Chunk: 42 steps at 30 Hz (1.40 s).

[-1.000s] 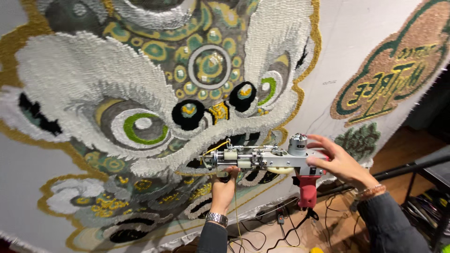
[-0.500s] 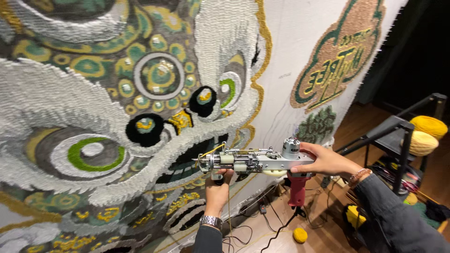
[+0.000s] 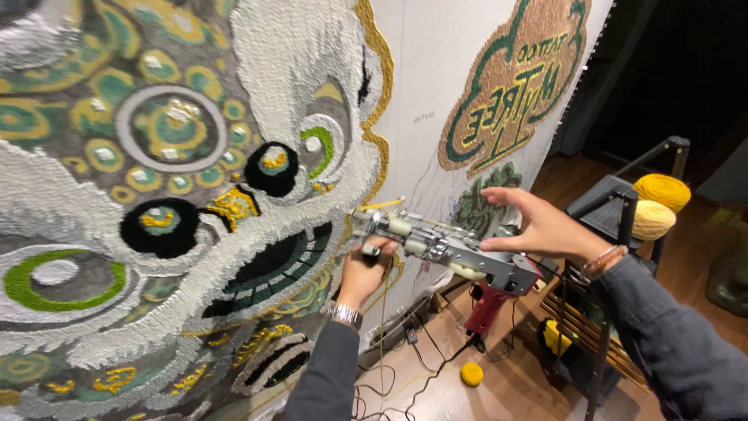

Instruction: The person uses a tufting gun to apply yellow yarn to a large rug design depicting a stylized lion head. They then use scissors to trim the yarn in the same area.

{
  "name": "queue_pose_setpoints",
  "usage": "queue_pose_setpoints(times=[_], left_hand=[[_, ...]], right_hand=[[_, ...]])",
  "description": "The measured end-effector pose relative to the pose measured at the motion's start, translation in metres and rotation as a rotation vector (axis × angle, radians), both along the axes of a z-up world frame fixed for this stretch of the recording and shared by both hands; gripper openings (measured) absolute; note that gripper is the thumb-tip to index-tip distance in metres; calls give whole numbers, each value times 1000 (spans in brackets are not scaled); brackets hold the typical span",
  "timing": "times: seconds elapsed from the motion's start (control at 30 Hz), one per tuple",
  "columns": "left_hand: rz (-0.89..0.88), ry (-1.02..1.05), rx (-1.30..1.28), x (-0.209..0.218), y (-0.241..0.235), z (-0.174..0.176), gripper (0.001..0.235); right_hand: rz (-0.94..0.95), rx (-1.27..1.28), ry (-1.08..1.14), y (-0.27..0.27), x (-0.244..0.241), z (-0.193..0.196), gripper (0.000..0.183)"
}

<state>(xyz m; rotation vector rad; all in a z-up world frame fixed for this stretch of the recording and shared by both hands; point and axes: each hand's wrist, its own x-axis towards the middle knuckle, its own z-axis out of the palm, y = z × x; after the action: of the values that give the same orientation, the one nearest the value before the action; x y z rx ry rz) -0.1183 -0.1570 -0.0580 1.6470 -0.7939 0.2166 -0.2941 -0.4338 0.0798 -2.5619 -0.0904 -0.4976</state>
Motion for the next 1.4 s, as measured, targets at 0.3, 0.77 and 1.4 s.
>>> queue_pose_setpoints(times=[0.3, 0.77, 1.4], left_hand=[[-165, 109, 93, 21, -121, 6, 24], [-397, -92, 482, 45, -366, -67, 32], [-629, 126, 760, 8, -537, -271, 46]], right_hand=[[2, -149, 498, -88, 17, -12, 73], [1, 327, 589, -287, -27, -157, 47], [-891, 371, 307, -288, -105, -425, 67]])
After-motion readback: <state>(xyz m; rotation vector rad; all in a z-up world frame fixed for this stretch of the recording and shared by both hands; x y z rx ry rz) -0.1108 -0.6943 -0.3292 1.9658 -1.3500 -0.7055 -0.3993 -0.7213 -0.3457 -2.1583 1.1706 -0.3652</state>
